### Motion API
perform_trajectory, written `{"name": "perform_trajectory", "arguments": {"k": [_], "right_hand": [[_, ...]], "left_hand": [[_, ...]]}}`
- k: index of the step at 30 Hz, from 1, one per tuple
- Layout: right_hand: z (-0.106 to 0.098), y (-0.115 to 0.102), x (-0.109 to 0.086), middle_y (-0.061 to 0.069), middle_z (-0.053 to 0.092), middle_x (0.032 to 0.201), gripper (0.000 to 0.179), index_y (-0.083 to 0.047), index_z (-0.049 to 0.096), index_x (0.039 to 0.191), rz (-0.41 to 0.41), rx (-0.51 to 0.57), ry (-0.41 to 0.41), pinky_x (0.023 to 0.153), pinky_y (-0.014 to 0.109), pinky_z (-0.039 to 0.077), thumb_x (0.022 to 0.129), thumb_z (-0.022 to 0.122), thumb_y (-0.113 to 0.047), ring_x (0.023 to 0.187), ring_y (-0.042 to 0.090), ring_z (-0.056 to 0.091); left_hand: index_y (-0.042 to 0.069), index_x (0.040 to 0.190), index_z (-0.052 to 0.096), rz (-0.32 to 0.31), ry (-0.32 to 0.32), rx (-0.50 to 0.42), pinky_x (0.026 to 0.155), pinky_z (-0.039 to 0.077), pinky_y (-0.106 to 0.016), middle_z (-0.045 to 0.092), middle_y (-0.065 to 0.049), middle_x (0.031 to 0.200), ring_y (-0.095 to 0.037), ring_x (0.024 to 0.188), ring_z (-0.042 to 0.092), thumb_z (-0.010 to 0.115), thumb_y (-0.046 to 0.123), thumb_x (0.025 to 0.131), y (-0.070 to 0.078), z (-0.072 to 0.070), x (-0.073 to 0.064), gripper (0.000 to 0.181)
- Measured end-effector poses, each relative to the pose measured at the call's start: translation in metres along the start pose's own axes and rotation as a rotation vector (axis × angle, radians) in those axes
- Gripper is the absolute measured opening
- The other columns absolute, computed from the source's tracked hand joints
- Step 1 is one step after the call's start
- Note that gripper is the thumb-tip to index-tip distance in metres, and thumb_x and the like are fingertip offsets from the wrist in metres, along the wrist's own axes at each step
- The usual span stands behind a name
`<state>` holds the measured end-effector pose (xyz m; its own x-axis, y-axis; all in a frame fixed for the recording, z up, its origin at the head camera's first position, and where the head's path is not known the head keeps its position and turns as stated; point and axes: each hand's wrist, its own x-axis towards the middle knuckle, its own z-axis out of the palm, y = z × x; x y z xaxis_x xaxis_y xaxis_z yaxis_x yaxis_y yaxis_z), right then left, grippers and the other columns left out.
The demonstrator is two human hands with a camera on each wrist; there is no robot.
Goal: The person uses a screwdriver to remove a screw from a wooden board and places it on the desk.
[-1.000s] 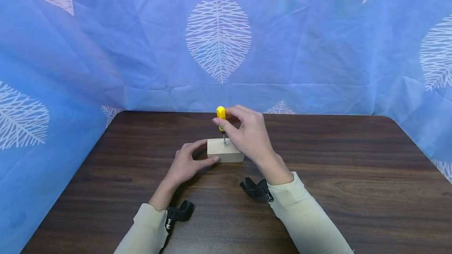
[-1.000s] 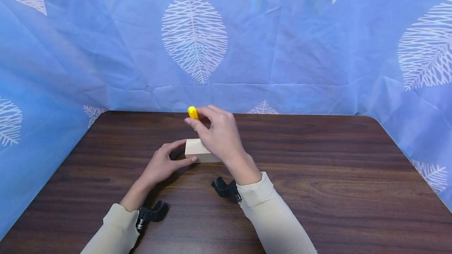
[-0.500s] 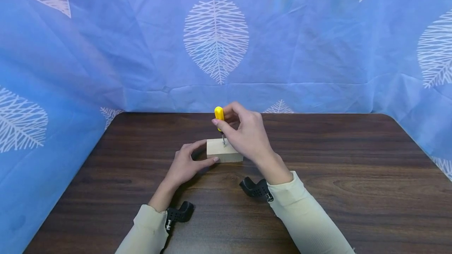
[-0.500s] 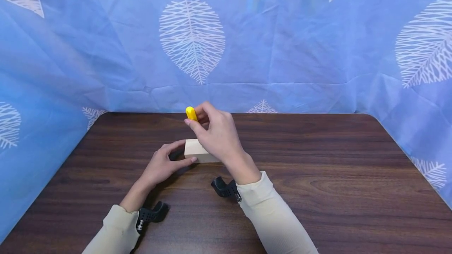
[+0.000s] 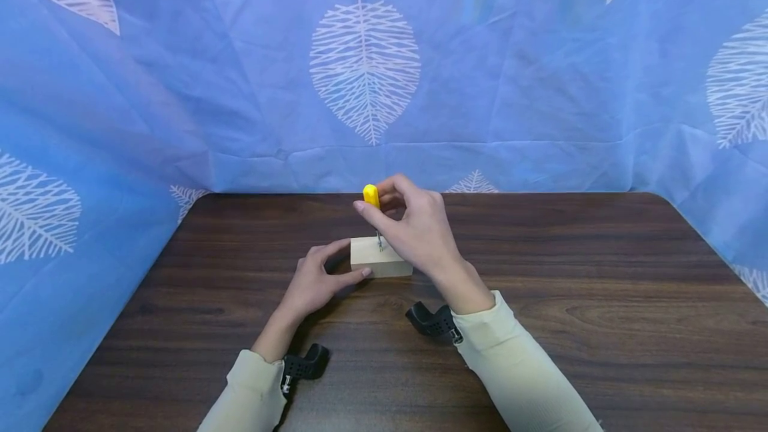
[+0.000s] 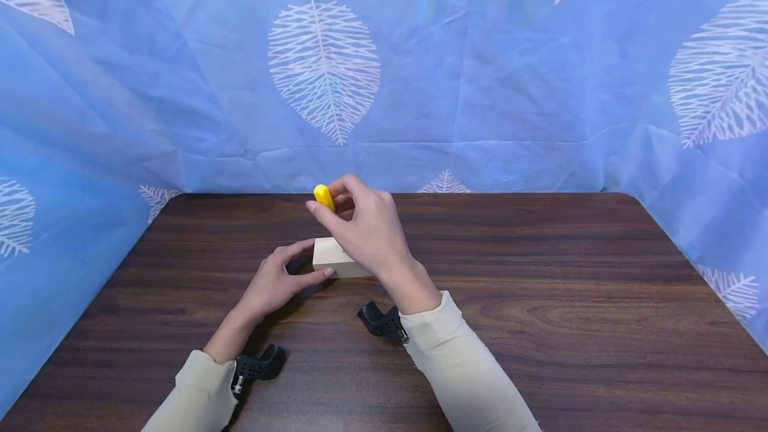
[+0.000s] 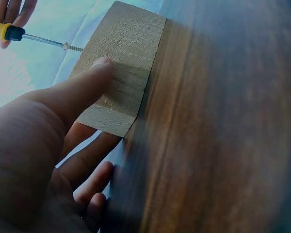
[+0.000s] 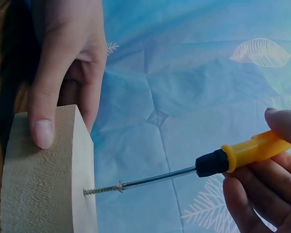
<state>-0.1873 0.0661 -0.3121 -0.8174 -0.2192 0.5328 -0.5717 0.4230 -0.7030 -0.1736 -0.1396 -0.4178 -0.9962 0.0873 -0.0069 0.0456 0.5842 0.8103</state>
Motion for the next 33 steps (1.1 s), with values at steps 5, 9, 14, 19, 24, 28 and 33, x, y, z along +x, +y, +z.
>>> {"name": "perform_trajectory", "arguments": {"k": [5, 9, 14, 19, 24, 28, 33], "right_hand": [[-0.0012, -0.0011, 0.0003, 0.004, 0.084, 0.095, 0.018, -0.009, 0.074, 0.105, -0.028, -0.017, 0.009, 0.067, 0.029, 0.059, 0.097, 0.084, -0.022, 0.080, 0.014, 0.079], [-0.0036, -0.0021, 0.0008, 0.006, 0.085, 0.096, 0.017, -0.008, 0.074, 0.105, -0.024, -0.029, -0.004, 0.067, 0.031, 0.059, 0.099, 0.082, -0.022, 0.081, 0.016, 0.080], [-0.0044, -0.0020, 0.0008, 0.006, 0.084, 0.098, 0.016, -0.009, 0.073, 0.107, -0.003, -0.027, -0.021, 0.071, 0.035, 0.062, 0.101, 0.078, -0.023, 0.087, 0.018, 0.081], [-0.0023, -0.0024, 0.0003, 0.004, 0.084, 0.097, 0.019, -0.009, 0.074, 0.106, -0.010, -0.008, -0.015, 0.070, 0.032, 0.061, 0.098, 0.083, -0.024, 0.084, 0.015, 0.080], [-0.0028, -0.0026, 0.0003, 0.005, 0.084, 0.094, 0.018, -0.008, 0.074, 0.104, -0.054, -0.037, 0.000, 0.064, 0.028, 0.057, 0.097, 0.084, -0.022, 0.079, 0.015, 0.079], [-0.0040, -0.0024, 0.0005, 0.009, 0.084, 0.097, 0.018, -0.006, 0.074, 0.106, -0.053, -0.052, -0.007, 0.064, 0.029, 0.058, 0.099, 0.081, -0.021, 0.077, 0.017, 0.079], [-0.0028, -0.0022, 0.0004, 0.010, 0.084, 0.103, 0.018, -0.006, 0.073, 0.111, -0.015, -0.039, -0.035, 0.073, 0.036, 0.065, 0.103, 0.077, -0.022, 0.086, 0.020, 0.081]], "left_hand": [[0.016, 0.156, 0.059, 0.019, 0.005, 0.001, 0.122, 0.037, -0.070, 0.057, -0.012, 0.160, -0.041, 0.154, 0.043, 0.086, 0.044, 0.093, 0.0002, 0.0000, -0.0001, 0.074], [0.017, 0.157, 0.058, 0.016, 0.001, 0.002, 0.122, 0.036, -0.071, 0.056, -0.013, 0.160, -0.042, 0.154, 0.043, 0.085, 0.044, 0.093, 0.0020, -0.0007, -0.0007, 0.074], [0.017, 0.156, 0.059, 0.020, 0.000, -0.003, 0.123, 0.034, -0.072, 0.055, -0.013, 0.161, -0.042, 0.156, 0.040, 0.085, 0.044, 0.093, 0.0022, -0.0001, -0.0015, 0.074], [0.016, 0.156, 0.059, 0.042, 0.000, -0.013, 0.124, 0.033, -0.072, 0.056, -0.013, 0.161, -0.043, 0.157, 0.039, 0.086, 0.042, 0.093, 0.0016, 0.0000, -0.0016, 0.073], [0.016, 0.156, 0.059, 0.035, 0.004, -0.005, 0.124, 0.034, -0.071, 0.056, -0.013, 0.160, -0.042, 0.155, 0.041, 0.086, 0.042, 0.093, 0.0023, 0.0002, -0.0004, 0.074], [0.015, 0.157, 0.059, 0.027, 0.002, -0.006, 0.124, 0.034, -0.071, 0.055, -0.014, 0.161, -0.042, 0.156, 0.040, 0.086, 0.042, 0.093, 0.0020, 0.0003, 0.0004, 0.074], [0.015, 0.157, 0.057, 0.023, -0.002, -0.008, 0.124, 0.033, -0.072, 0.053, -0.015, 0.163, -0.043, 0.157, 0.038, 0.086, 0.042, 0.094, 0.0007, 0.0002, -0.0008, 0.075]]}}
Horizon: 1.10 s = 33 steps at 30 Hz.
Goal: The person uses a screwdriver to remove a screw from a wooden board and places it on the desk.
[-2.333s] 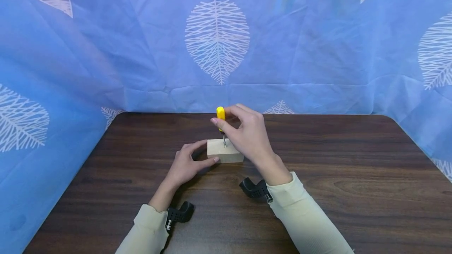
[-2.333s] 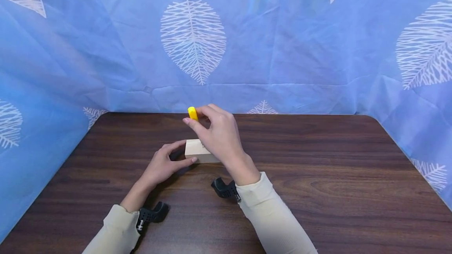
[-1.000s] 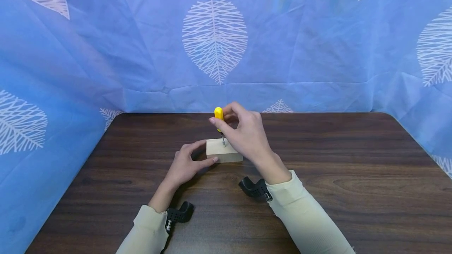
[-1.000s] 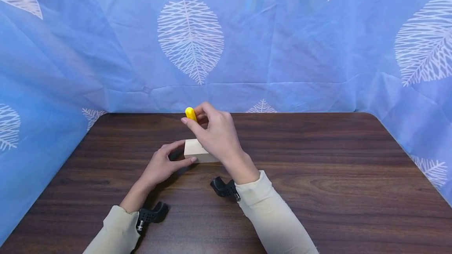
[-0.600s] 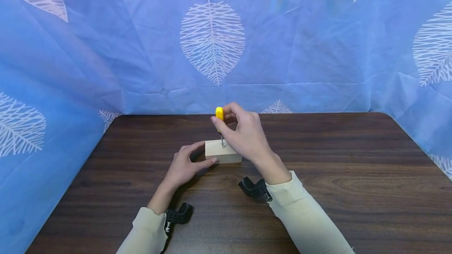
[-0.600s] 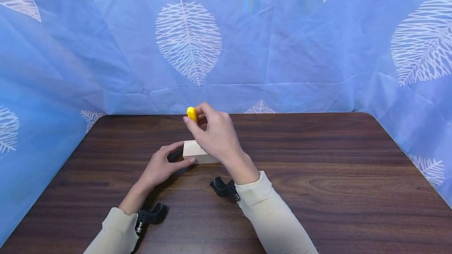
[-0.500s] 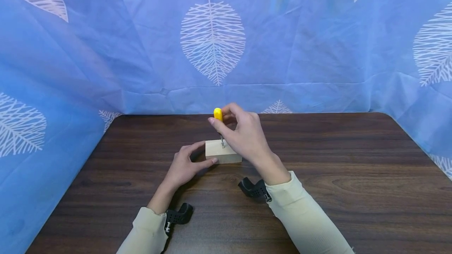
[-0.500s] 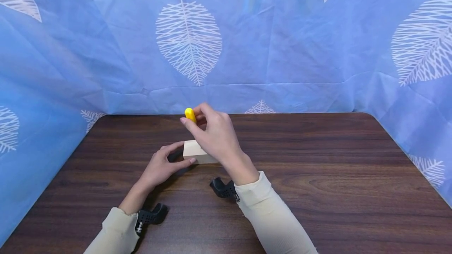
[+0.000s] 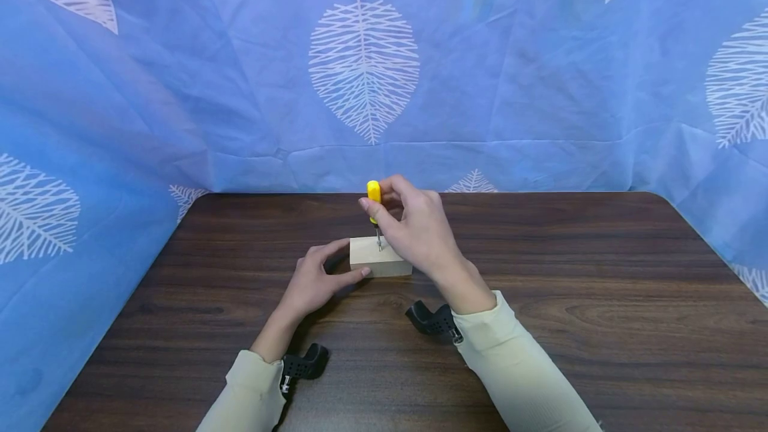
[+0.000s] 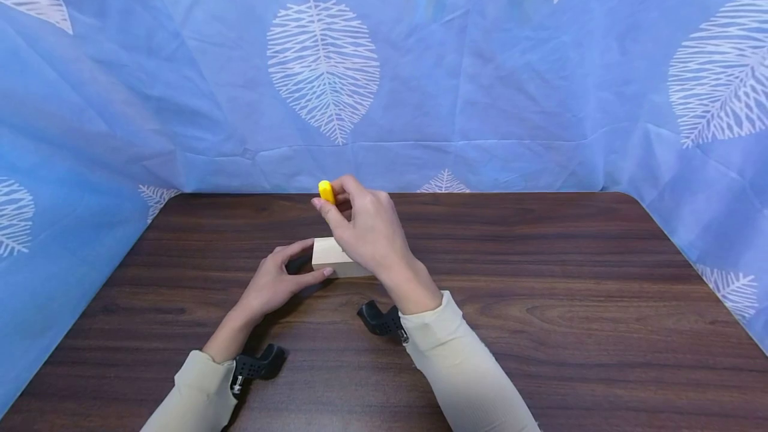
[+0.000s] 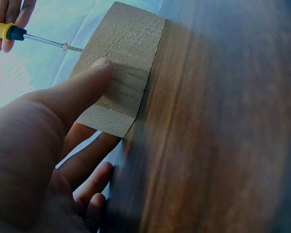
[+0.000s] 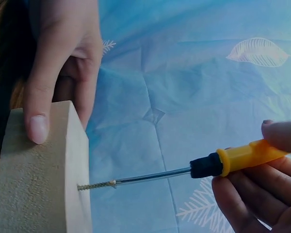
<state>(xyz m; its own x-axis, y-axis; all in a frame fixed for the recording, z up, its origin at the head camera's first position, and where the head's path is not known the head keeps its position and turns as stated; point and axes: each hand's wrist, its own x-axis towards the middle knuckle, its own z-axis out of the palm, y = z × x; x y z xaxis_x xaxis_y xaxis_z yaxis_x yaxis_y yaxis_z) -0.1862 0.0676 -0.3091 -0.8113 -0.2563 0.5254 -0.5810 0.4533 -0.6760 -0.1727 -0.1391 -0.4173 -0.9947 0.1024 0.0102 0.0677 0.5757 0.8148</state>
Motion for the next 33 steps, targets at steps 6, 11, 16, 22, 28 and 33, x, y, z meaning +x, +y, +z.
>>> {"name": "perform_trajectory", "arguments": {"k": [6, 11, 16, 22, 28, 33], "right_hand": [[0.0028, 0.0014, -0.0003, 0.004, 0.084, 0.100, 0.021, -0.008, 0.073, 0.109, -0.021, 0.002, 0.015, 0.073, 0.034, 0.063, 0.099, 0.081, -0.026, 0.087, 0.016, 0.080], [0.0031, 0.0018, -0.0008, 0.005, 0.084, 0.095, 0.023, -0.007, 0.073, 0.105, -0.055, -0.015, 0.037, 0.067, 0.029, 0.060, 0.095, 0.086, -0.024, 0.081, 0.016, 0.079], [0.0026, 0.0015, -0.0001, 0.010, 0.085, 0.097, 0.021, -0.005, 0.074, 0.106, -0.061, -0.028, 0.043, 0.063, 0.027, 0.056, 0.097, 0.083, -0.022, 0.081, 0.018, 0.081], [0.0031, 0.0006, 0.0011, 0.012, 0.084, 0.105, 0.020, -0.005, 0.075, 0.110, -0.028, -0.002, 0.006, 0.069, 0.033, 0.063, 0.100, 0.080, -0.022, 0.086, 0.021, 0.082], [0.0045, 0.0019, 0.0016, 0.007, 0.082, 0.103, 0.021, -0.008, 0.079, 0.110, -0.027, -0.012, 0.034, 0.078, 0.038, 0.065, 0.098, 0.082, -0.025, 0.087, 0.018, 0.079], [0.0037, 0.0017, 0.0012, 0.005, 0.081, 0.100, 0.018, -0.008, 0.080, 0.107, -0.037, 0.006, 0.046, 0.076, 0.036, 0.065, 0.096, 0.085, -0.022, 0.085, 0.016, 0.079]], "left_hand": [[0.016, 0.157, 0.058, -0.002, 0.002, 0.000, 0.124, 0.034, -0.072, 0.054, -0.014, 0.162, -0.043, 0.156, 0.039, 0.086, 0.042, 0.093, -0.0003, 0.0003, -0.0001, 0.075], [0.016, 0.157, 0.058, -0.003, 0.003, 0.008, 0.123, 0.035, -0.071, 0.055, -0.014, 0.161, -0.042, 0.156, 0.040, 0.086, 0.043, 0.093, 0.0006, 0.0000, 0.0010, 0.075], [0.016, 0.157, 0.058, -0.007, 0.001, 0.007, 0.123, 0.035, -0.071, 0.055, -0.013, 0.161, -0.042, 0.155, 0.041, 0.086, 0.043, 0.093, 0.0008, -0.0011, 0.0010, 0.075], [0.016, 0.157, 0.058, -0.017, 0.003, 0.007, 0.123, 0.036, -0.070, 0.056, -0.014, 0.161, -0.042, 0.154, 0.042, 0.086, 0.043, 0.093, -0.0007, -0.0012, 0.0002, 0.075], [0.018, 0.157, 0.058, -0.026, 0.003, 0.004, 0.123, 0.037, -0.070, 0.057, -0.012, 0.160, -0.041, 0.154, 0.043, 0.086, 0.043, 0.093, -0.0013, 0.0000, 0.0000, 0.075], [0.017, 0.156, 0.059, -0.008, 0.008, -0.001, 0.123, 0.037, -0.068, 0.058, -0.011, 0.159, -0.040, 0.153, 0.044, 0.087, 0.042, 0.092, -0.0004, -0.0004, 0.0007, 0.074]]}}
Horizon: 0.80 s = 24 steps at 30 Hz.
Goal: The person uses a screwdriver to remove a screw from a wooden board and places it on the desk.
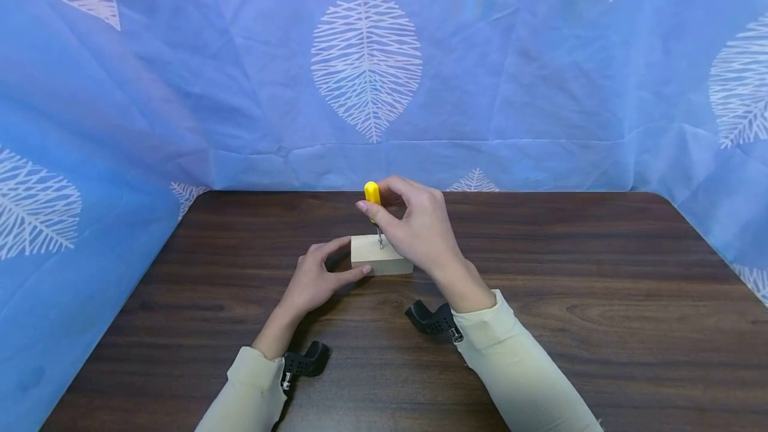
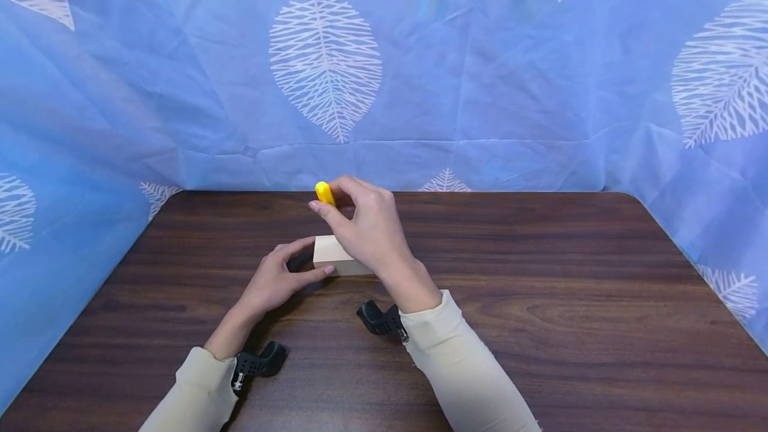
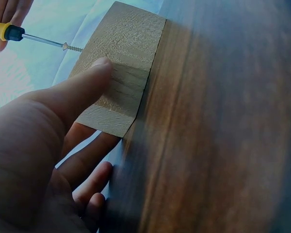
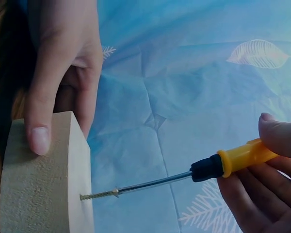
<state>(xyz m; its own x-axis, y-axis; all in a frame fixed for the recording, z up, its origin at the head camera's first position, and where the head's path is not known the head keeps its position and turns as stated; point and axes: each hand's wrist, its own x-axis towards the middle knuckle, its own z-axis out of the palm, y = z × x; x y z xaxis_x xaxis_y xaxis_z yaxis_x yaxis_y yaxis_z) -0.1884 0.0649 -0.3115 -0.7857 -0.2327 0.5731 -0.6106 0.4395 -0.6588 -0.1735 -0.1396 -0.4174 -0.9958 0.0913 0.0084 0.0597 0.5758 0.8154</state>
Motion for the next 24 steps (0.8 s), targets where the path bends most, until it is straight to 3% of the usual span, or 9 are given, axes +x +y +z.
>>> {"name": "perform_trajectory", "arguments": {"k": [16, 24], "right_hand": [[-0.0009, -0.0021, -0.0001, 0.002, 0.082, 0.100, 0.017, -0.010, 0.081, 0.108, 0.037, 0.057, -0.038, 0.072, 0.031, 0.064, 0.096, 0.084, -0.022, 0.085, 0.012, 0.079], [-0.0006, -0.0018, 0.0004, 0.005, 0.082, 0.098, 0.015, -0.007, 0.079, 0.107, 0.028, 0.020, -0.051, 0.074, 0.034, 0.064, 0.098, 0.082, -0.018, 0.084, 0.016, 0.079]], "left_hand": [[0.020, 0.157, 0.059, -0.009, -0.008, 0.007, 0.122, 0.035, -0.072, 0.057, -0.011, 0.160, -0.041, 0.154, 0.042, 0.086, 0.045, 0.093, 0.0006, 0.0002, -0.0013, 0.074], [0.018, 0.156, 0.059, -0.013, 0.000, -0.002, 0.123, 0.035, -0.070, 0.058, -0.011, 0.159, -0.041, 0.154, 0.042, 0.086, 0.044, 0.092, 0.0004, 0.0003, 0.0005, 0.075]]}}
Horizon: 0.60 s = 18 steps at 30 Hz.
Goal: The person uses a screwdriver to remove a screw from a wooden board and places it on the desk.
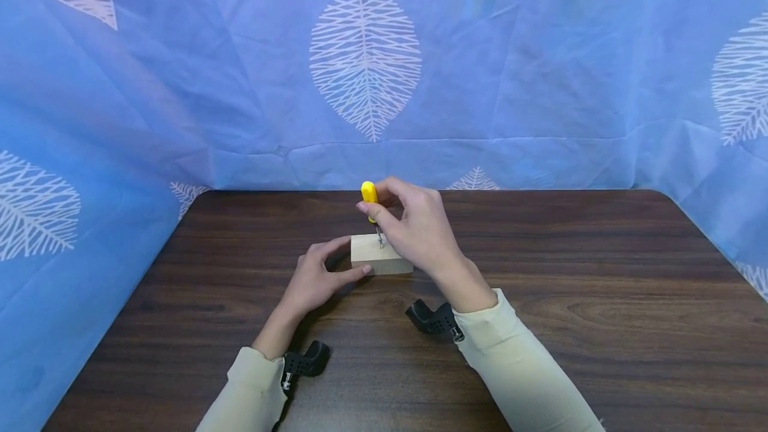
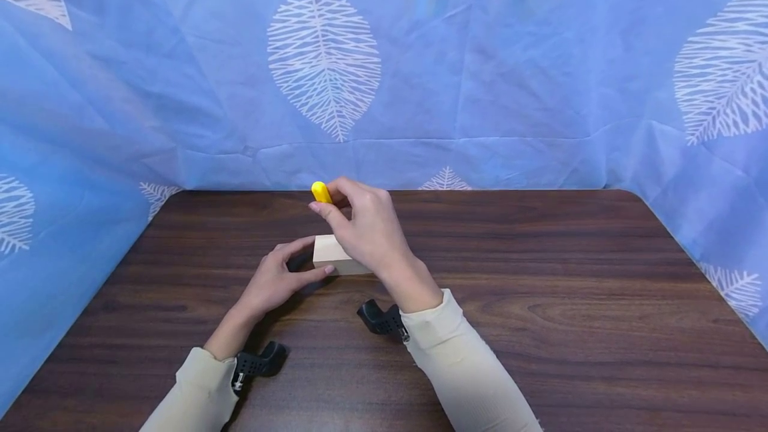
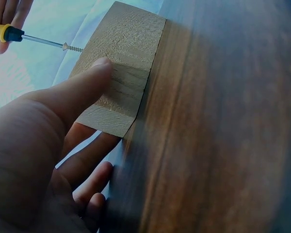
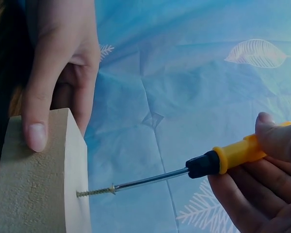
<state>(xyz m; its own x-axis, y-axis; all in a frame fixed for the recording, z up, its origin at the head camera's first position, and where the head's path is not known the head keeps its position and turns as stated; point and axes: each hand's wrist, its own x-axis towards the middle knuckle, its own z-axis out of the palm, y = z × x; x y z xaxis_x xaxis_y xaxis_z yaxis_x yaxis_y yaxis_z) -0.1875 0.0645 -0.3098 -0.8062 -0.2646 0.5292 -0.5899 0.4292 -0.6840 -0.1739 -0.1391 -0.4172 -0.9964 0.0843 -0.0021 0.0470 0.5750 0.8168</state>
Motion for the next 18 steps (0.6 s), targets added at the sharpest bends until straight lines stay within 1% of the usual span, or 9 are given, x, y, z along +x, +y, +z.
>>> {"name": "perform_trajectory", "arguments": {"k": [4, 7, 12, 18], "right_hand": [[-0.0012, 0.0006, -0.0005, 0.007, 0.082, 0.100, 0.015, -0.006, 0.078, 0.110, 0.014, 0.001, -0.005, 0.079, 0.036, 0.066, 0.100, 0.079, -0.017, 0.087, 0.018, 0.080], [0.0009, 0.0024, -0.0010, 0.006, 0.081, 0.099, 0.016, -0.007, 0.078, 0.109, 0.015, 0.009, 0.005, 0.080, 0.037, 0.067, 0.100, 0.079, -0.019, 0.087, 0.017, 0.080], [0.0028, 0.0027, -0.0010, 0.004, 0.082, 0.098, 0.017, -0.007, 0.079, 0.107, -0.012, 0.001, 0.021, 0.077, 0.036, 0.066, 0.097, 0.083, -0.021, 0.086, 0.016, 0.079], [0.0007, 0.0015, -0.0008, 0.007, 0.082, 0.096, 0.017, -0.005, 0.078, 0.106, -0.043, -0.019, 0.013, 0.076, 0.036, 0.066, 0.096, 0.084, -0.017, 0.084, 0.018, 0.080]], "left_hand": [[0.018, 0.157, 0.059, 0.005, -0.006, 0.007, 0.123, 0.035, -0.071, 0.057, -0.012, 0.160, -0.041, 0.155, 0.041, 0.086, 0.044, 0.093, -0.0005, 0.0005, -0.0001, 0.074], [0.018, 0.157, 0.058, 0.003, -0.012, 0.008, 0.123, 0.035, -0.072, 0.056, -0.012, 0.161, -0.042, 0.156, 0.041, 0.086, 0.044, 0.093, -0.0019, 0.0005, -0.0016, 0.074], [0.018, 0.157, 0.058, 0.006, -0.016, -0.002, 0.125, 0.033, -0.071, 0.056, -0.011, 0.161, -0.041, 0.156, 0.040, 0.087, 0.042, 0.092, -0.0010, 0.0006, -0.0018, 0.075], [0.018, 0.157, 0.058, 0.013, -0.017, 0.000, 0.124, 0.034, -0.070, 0.056, -0.011, 0.160, -0.041, 0.155, 0.041, 0.087, 0.042, 0.093, -0.0002, -0.0006, -0.0001, 0.074]]}}
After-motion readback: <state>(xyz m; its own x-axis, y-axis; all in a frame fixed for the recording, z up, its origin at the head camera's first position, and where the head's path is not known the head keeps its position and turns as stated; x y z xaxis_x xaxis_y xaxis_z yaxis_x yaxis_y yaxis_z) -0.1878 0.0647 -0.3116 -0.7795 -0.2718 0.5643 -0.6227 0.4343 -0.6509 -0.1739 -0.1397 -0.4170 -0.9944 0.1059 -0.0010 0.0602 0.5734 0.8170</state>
